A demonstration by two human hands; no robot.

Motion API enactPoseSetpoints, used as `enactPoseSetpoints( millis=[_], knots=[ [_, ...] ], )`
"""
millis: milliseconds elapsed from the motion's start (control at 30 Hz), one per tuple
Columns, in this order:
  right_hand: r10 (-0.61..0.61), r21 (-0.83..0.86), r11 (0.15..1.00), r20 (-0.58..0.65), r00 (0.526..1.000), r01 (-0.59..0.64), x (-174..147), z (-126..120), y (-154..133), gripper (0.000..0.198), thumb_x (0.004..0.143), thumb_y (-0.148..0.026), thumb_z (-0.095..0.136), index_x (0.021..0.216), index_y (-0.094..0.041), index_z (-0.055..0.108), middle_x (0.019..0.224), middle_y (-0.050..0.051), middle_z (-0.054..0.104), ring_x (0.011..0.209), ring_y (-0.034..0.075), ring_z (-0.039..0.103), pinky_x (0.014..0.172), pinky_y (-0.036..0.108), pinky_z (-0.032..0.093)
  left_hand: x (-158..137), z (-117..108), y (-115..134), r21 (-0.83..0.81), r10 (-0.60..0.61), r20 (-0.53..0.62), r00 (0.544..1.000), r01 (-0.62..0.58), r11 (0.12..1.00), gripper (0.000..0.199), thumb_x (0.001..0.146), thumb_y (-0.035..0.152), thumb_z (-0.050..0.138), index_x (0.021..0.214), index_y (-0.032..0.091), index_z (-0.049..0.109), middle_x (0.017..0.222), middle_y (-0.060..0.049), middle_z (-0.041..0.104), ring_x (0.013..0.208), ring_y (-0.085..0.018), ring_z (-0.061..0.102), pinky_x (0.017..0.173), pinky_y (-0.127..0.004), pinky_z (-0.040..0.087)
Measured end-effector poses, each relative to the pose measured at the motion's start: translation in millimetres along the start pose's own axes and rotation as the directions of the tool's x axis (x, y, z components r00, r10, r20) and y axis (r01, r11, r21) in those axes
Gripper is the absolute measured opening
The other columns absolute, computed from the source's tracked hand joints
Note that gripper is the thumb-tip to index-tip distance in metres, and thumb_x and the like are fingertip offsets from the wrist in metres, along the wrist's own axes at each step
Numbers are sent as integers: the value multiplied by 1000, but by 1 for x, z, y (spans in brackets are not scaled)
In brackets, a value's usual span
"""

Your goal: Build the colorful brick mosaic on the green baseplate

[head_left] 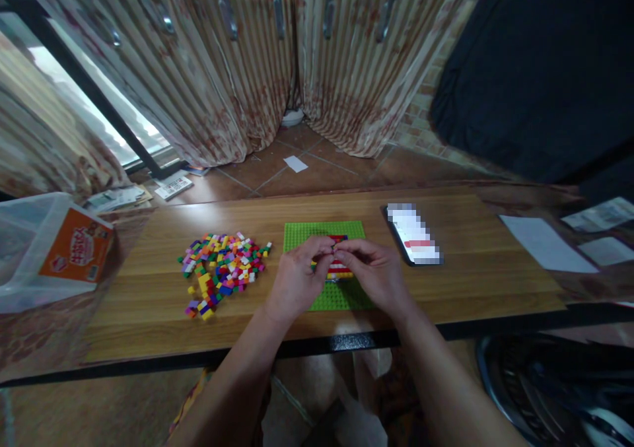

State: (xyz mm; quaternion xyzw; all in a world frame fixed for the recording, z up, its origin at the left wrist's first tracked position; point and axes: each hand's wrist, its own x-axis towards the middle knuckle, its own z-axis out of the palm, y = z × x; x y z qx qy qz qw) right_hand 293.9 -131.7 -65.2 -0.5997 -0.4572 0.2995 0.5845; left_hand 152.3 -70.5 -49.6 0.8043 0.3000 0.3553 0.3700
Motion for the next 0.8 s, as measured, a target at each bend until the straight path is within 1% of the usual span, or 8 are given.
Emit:
enactPoseSetpoints(
  millis=[100, 200, 300, 367, 500, 567, 667, 800],
  knots=[
    [-19, -60, 998, -5, 1000, 19, 2, -8, 0, 13, 79, -35, 68, 81, -24, 74, 81, 1, 74, 75, 17, 66, 74, 32, 51, 0, 0, 1, 16, 20, 18, 1000, -20, 1000, 15, 88, 17, 54, 99, 22, 63, 97, -2, 72, 89, -13, 68, 83, -25, 53],
    [-2, -97, 995, -51, 999, -3, 4, -18, 2, 15, 78, -36, 68, 81, -22, 73, 78, 1, 72, 71, 16, 64, 69, 30, 50, 0, -2, -1, 40, 24, 4, 1000, -24, 999, 14, 90, 18, 52, 98, 21, 64, 98, -2, 72, 91, -14, 68, 84, -26, 53],
    [39, -133, 990, -84, 996, -50, 6, -27, 5, 17, 78, -38, 67, 80, -21, 71, 73, 0, 70, 65, 15, 61, 63, 29, 49, 1, -7, -7, 75, -5, -32, 999, 8, 997, 15, 90, 20, 51, 97, 22, 64, 97, -2, 73, 89, -14, 68, 82, -26, 52],
    [43, -172, 984, -79, 996, -56, 6, -29, 8, 17, 79, -38, 66, 81, -22, 71, 74, 0, 69, 65, 15, 61, 64, 30, 48, 1, -10, -11, 108, -37, -58, 998, 43, 993, 15, 90, 21, 51, 97, 22, 64, 95, -2, 73, 87, -15, 68, 80, -25, 52],
    [-25, -249, 968, -41, 999, 13, 7, -26, 15, 15, 80, -37, 65, 77, -24, 71, 80, 1, 68, 77, 18, 62, 71, 32, 48, 1, -12, -17, 175, -114, -86, 990, 127, 976, 14, 89, 22, 51, 94, 21, 64, 90, -2, 73, 80, -16, 68, 74, -25, 50],
    [-51, -277, 960, -49, 998, 35, 8, -23, 18, 14, 79, -36, 67, 74, -25, 72, 83, 2, 67, 82, 19, 62, 72, 32, 47, 1, -13, -18, 196, -142, -81, 987, 156, 968, 13, 88, 22, 52, 93, 20, 64, 87, -2, 73, 77, -16, 67, 71, -25, 50],
    [-38, -283, 959, -80, 996, 14, 10, -21, 23, 13, 77, -37, 69, 74, -26, 74, 87, 3, 66, 86, 20, 61, 73, 33, 47, 1, -13, -17, 217, -165, -77, 983, 178, 960, 14, 87, 21, 52, 93, 20, 64, 86, -3, 72, 75, -16, 67, 69, -25, 49],
    [2, -245, 969, -75, 997, -21, 12, -18, 25, 12, 76, -37, 70, 73, -25, 73, 88, 3, 65, 85, 19, 61, 74, 33, 47, 1, -16, -15, 221, -181, -91, 979, 198, 955, 15, 86, 19, 52, 94, 19, 65, 88, -3, 73, 75, -17, 67, 67, -26, 48]
  ],
)
